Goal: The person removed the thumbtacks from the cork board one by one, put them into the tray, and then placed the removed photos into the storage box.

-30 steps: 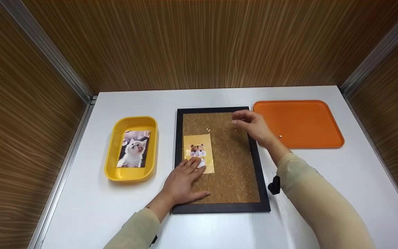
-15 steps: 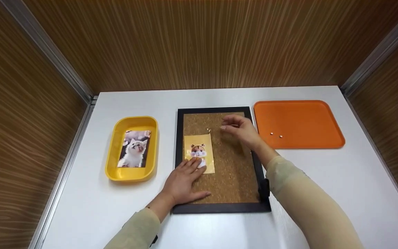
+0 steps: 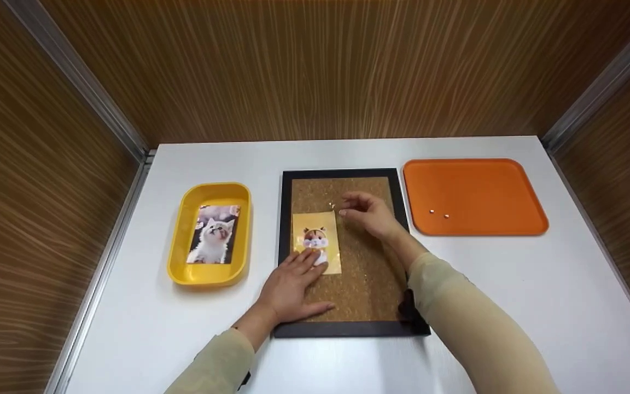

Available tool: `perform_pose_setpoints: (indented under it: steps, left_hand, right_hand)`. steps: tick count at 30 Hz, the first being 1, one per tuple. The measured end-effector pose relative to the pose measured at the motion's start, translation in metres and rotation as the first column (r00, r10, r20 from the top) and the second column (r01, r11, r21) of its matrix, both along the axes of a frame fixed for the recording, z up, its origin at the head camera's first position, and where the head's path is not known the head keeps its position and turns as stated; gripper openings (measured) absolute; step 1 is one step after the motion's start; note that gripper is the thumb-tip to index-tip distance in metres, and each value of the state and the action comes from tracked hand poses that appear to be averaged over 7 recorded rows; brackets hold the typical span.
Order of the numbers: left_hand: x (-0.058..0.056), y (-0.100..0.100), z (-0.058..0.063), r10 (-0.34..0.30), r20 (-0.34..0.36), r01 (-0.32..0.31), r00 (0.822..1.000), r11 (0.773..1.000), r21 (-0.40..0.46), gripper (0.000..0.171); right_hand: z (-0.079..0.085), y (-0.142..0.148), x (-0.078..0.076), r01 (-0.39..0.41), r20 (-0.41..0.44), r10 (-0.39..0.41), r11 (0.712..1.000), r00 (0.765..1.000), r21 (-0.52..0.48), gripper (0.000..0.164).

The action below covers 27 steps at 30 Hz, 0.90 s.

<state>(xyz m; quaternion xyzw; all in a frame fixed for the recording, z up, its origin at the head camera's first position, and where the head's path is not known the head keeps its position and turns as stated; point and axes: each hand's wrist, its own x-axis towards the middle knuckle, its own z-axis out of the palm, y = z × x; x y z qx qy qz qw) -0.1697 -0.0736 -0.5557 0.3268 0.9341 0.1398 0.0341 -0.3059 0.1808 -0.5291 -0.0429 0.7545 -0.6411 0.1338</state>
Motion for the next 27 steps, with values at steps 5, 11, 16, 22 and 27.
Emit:
perform_pose_setpoints:
  steps: [5,11,16,22,27]
  left_hand:
    - [0.000,0.000,0.000,0.001,0.000,-0.001,1.000,1.000,0.013,0.094]
    - [0.000,0.000,-0.002,-0.003,-0.021,0.003,1.000,1.000,0.017,0.093]
    - [0.000,0.000,-0.001,-0.003,-0.020,0.003,1.000,1.000,0.016,0.092]
    - [0.000,0.000,-0.001,0.000,-0.010,0.000,1.000,1.000,0.004,0.093]
    - [0.002,0.000,0.001,0.004,0.009,-0.004,1.000,1.000,-0.001,0.093]
  right_hand:
    - [-0.007,-0.003,0.003,-0.021,-0.023,0.020,0.999,1.000,-0.045,0.046]
    - [-0.014,-0.004,0.003,-0.059,-0.027,0.059,0.998,0.998,-0.001,0.050]
    - [-0.015,-0.004,0.003,-0.103,-0.040,0.104,0.994,0.994,0.040,0.053]
    - [-0.018,-0.003,0.003,-0.155,-0.056,0.161,0.983,0.985,0.099,0.057]
    - [-0.018,-0.004,0.004,-0.165,-0.055,0.173,0.979,0.983,0.122,0.058]
